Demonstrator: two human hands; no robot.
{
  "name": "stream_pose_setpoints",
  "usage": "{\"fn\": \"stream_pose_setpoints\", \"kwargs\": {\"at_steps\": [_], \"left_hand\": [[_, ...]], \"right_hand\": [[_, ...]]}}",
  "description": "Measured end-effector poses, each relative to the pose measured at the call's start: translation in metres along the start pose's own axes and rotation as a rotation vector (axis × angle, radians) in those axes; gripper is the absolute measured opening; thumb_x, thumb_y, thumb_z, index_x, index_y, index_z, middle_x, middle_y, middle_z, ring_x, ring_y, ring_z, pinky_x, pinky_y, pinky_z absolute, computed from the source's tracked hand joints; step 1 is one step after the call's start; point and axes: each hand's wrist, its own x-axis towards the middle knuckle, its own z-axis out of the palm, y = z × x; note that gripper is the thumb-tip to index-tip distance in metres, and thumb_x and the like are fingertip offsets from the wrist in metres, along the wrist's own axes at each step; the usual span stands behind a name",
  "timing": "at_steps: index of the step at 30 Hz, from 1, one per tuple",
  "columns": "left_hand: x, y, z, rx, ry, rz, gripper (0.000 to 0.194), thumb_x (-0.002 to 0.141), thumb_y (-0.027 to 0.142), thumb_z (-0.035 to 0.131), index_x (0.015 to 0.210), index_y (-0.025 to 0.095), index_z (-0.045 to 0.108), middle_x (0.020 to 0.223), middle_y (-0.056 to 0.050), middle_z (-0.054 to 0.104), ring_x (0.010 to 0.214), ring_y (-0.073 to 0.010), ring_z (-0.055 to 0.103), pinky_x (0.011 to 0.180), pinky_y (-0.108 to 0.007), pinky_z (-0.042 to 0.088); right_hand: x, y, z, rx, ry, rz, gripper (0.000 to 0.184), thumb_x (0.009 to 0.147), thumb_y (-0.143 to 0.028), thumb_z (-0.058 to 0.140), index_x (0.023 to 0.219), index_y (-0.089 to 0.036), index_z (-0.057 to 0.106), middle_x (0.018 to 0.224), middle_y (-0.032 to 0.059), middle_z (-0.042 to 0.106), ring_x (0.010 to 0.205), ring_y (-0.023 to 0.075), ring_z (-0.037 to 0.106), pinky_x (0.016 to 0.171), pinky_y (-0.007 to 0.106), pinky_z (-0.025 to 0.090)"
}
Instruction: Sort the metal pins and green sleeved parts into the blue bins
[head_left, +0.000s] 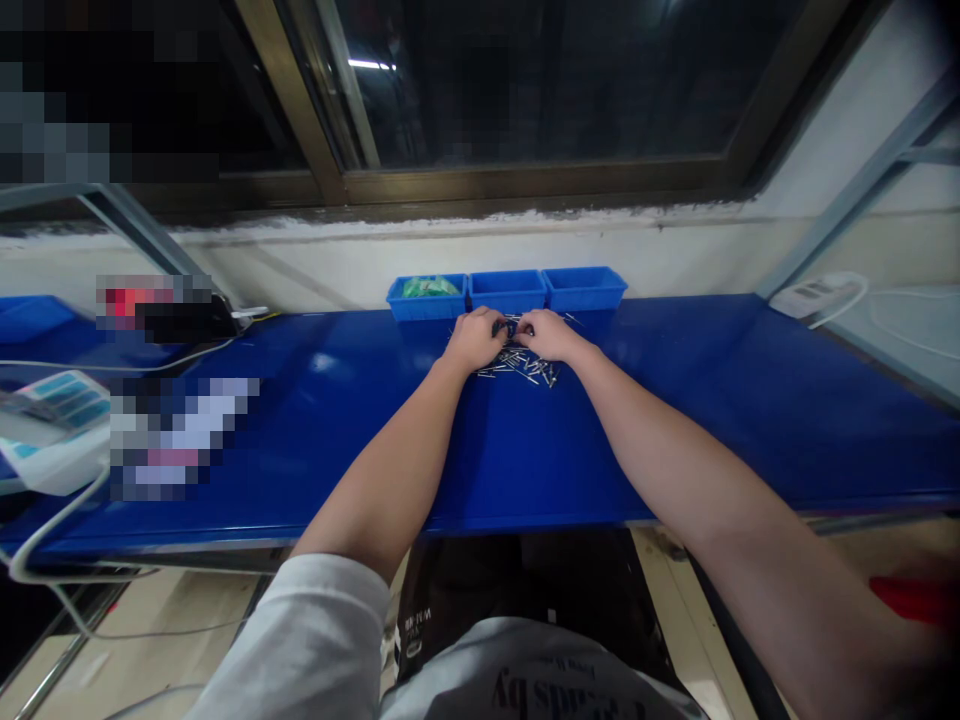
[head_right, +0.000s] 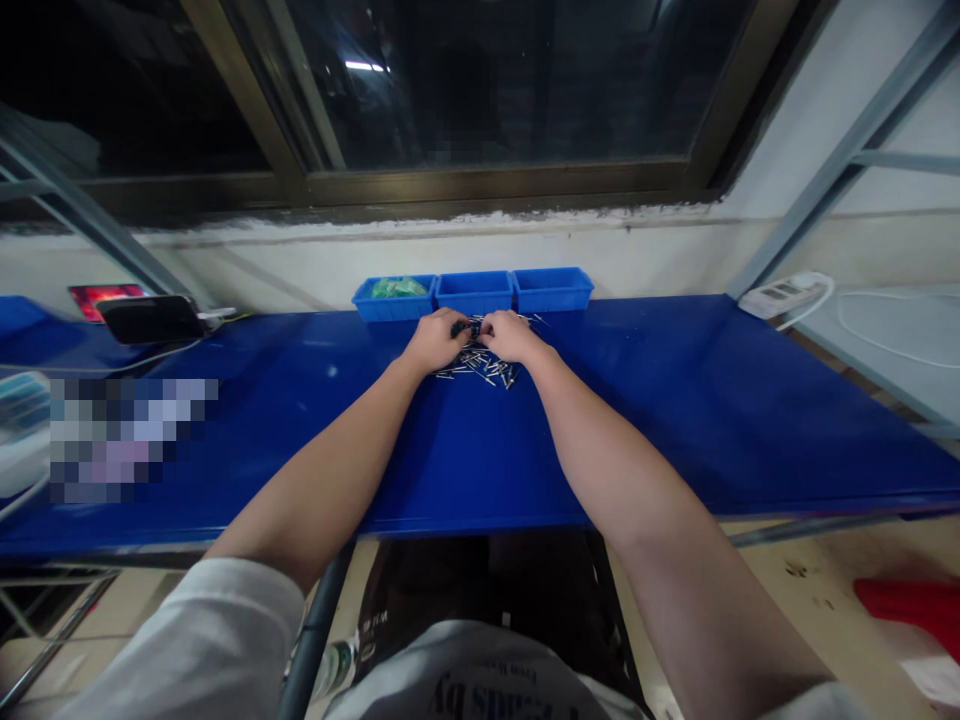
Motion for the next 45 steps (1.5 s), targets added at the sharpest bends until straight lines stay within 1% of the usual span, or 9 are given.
{"fn": "stream_pose_setpoints", "kwargs": {"at_steps": [6,15,21,26,30,34,37,40,45], "left_hand": [[0.000,0.001,0.000,-0.013,0.002,-0.006,0.023,0.091,0.025,0.056,0.107,0.018,0.071,0.112,-0.010,0.070,0.107,-0.0254,0.065,0.100,-0.042,0.050],[0.000,0.000,-0.001,-0.016,-0.001,-0.005,0.024,0.090,0.025,0.056,0.108,0.018,0.071,0.112,-0.010,0.070,0.108,-0.0255,0.065,0.099,-0.040,0.050],[-0.001,0.004,-0.004,-0.050,0.020,0.040,0.027,0.092,0.037,0.058,0.108,0.020,0.072,0.109,-0.009,0.071,0.106,-0.0246,0.065,0.098,-0.041,0.049],[-0.002,0.006,-0.005,-0.083,0.009,0.109,0.027,0.093,0.043,0.060,0.103,0.022,0.073,0.109,-0.008,0.072,0.104,-0.0229,0.066,0.098,-0.041,0.046],[0.000,0.008,-0.006,-0.081,-0.008,0.102,0.022,0.098,0.034,0.054,0.101,0.024,0.073,0.109,-0.005,0.073,0.107,-0.0214,0.065,0.099,-0.039,0.042],[0.001,0.008,-0.007,-0.055,0.015,0.074,0.026,0.100,0.032,0.049,0.098,0.021,0.072,0.104,-0.006,0.073,0.104,-0.0217,0.065,0.100,-0.040,0.040],[0.001,0.006,-0.006,-0.024,0.051,0.050,0.029,0.101,0.033,0.046,0.095,0.020,0.072,0.104,-0.007,0.073,0.103,-0.0230,0.065,0.099,-0.041,0.039],[0.001,0.002,-0.004,0.001,0.055,0.036,0.030,0.101,0.032,0.045,0.095,0.020,0.072,0.102,-0.009,0.073,0.102,-0.0241,0.065,0.097,-0.041,0.040],[0.001,0.003,-0.004,0.001,0.055,0.021,0.030,0.102,0.033,0.044,0.099,0.021,0.072,0.105,-0.008,0.073,0.102,-0.0243,0.065,0.098,-0.042,0.039]], "right_hand": [[-0.001,0.000,-0.001,0.065,0.014,-0.025,0.010,0.086,-0.021,0.064,0.086,-0.019,0.074,0.087,0.0052,0.075,0.080,0.0187,0.065,0.077,0.029,0.046],[-0.002,0.000,-0.001,0.184,0.151,-0.052,0.011,0.085,-0.020,0.065,0.087,-0.017,0.076,0.085,0.0059,0.076,0.080,0.0191,0.067,0.080,0.031,0.048],[0.000,-0.008,-0.003,0.460,0.328,-0.006,0.007,0.081,-0.021,0.068,0.085,-0.018,0.073,0.086,0.0049,0.076,0.081,0.0194,0.068,0.082,0.034,0.053],[0.005,-0.014,0.001,0.833,0.301,0.111,0.008,0.078,-0.022,0.070,0.083,-0.019,0.065,0.066,0.0000,0.067,0.057,0.0145,0.062,0.059,0.030,0.053],[0.008,-0.016,-0.001,0.960,0.312,0.160,0.017,0.077,-0.027,0.074,0.080,-0.021,0.059,0.062,-0.0022,0.063,0.056,0.0130,0.061,0.055,0.027,0.053],[0.007,-0.012,-0.001,0.902,0.328,0.167,0.010,0.078,-0.022,0.070,0.082,-0.020,0.061,0.066,-0.0012,0.065,0.060,0.0141,0.063,0.059,0.029,0.054],[0.003,-0.008,0.000,0.719,0.315,0.044,0.007,0.079,-0.022,0.067,0.084,-0.018,0.067,0.075,0.0021,0.071,0.068,0.0160,0.066,0.070,0.032,0.056],[-0.002,-0.007,-0.002,0.593,0.312,-0.046,0.014,0.081,-0.030,0.068,0.083,-0.017,0.072,0.084,0.0053,0.075,0.079,0.0189,0.068,0.080,0.035,0.055],[-0.002,-0.006,-0.004,0.664,0.312,-0.008,0.028,0.078,-0.045,0.072,0.080,-0.017,0.075,0.082,0.0062,0.076,0.079,0.0200,0.068,0.079,0.036,0.054]]}}
